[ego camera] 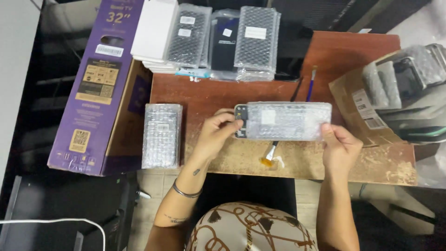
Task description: Cleaning phone components with a brush, inserting batteries, and organizing parts for packaging.
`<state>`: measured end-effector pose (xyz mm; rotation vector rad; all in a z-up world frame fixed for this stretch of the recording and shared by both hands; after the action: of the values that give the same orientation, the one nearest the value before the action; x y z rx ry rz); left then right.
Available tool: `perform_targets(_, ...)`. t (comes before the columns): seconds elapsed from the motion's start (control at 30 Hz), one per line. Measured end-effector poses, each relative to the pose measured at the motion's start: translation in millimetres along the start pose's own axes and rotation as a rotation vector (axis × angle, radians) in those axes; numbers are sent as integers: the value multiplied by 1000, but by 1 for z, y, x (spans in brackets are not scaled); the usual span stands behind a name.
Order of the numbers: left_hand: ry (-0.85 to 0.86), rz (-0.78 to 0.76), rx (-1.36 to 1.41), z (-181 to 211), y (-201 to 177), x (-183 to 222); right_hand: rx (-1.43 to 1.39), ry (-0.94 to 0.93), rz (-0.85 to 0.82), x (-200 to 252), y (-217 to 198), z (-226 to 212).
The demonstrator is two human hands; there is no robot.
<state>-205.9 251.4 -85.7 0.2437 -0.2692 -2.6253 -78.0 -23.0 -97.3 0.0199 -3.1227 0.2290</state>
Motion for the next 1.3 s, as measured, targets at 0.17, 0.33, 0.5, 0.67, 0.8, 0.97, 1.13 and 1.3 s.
perform_targets(0.17, -236, 66, 143, 2, -36, 12, -130, 279, 70, -1, -8, 27)
perform_targets(0.33, -256, 77, 260, -9, -51, 21, 21, 385, 180, 21, -26, 16)
perform_targets(0.5, -255, 90, 260, -9, -55, 28, 71, 496, 393, 37, -60, 45)
perform_targets(0.67, -213, 76, 255, -31, -58, 35, 243, 331, 352, 49, -73, 38)
perform_targets(0.8, -197, 70, 274, -32, -52, 37, 973, 184, 263, 56, -72, 13)
perform_targets(0.97, -179, 75, 311, -36, -42, 35, 1123, -17, 207, 67, -38, -38)
perform_targets(1.13, -172, 104, 210, -21, -40, 36, 1348, 327, 14, 44, -28, -35)
perform_targets(1.3, -88, 15, 245, -5, -39, 39, 1378, 31, -143, 47, -38, -31)
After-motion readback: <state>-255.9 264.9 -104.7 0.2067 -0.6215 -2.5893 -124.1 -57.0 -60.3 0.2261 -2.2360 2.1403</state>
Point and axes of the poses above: each hand's wrist, its own x-axis away from the middle knuckle, its own y-axis out of the palm, z = x × y, the point moved 6 cm from there along -x, towards the middle knuckle, and after that the axes turned 8 degrees about y, right-handed, at the moved point
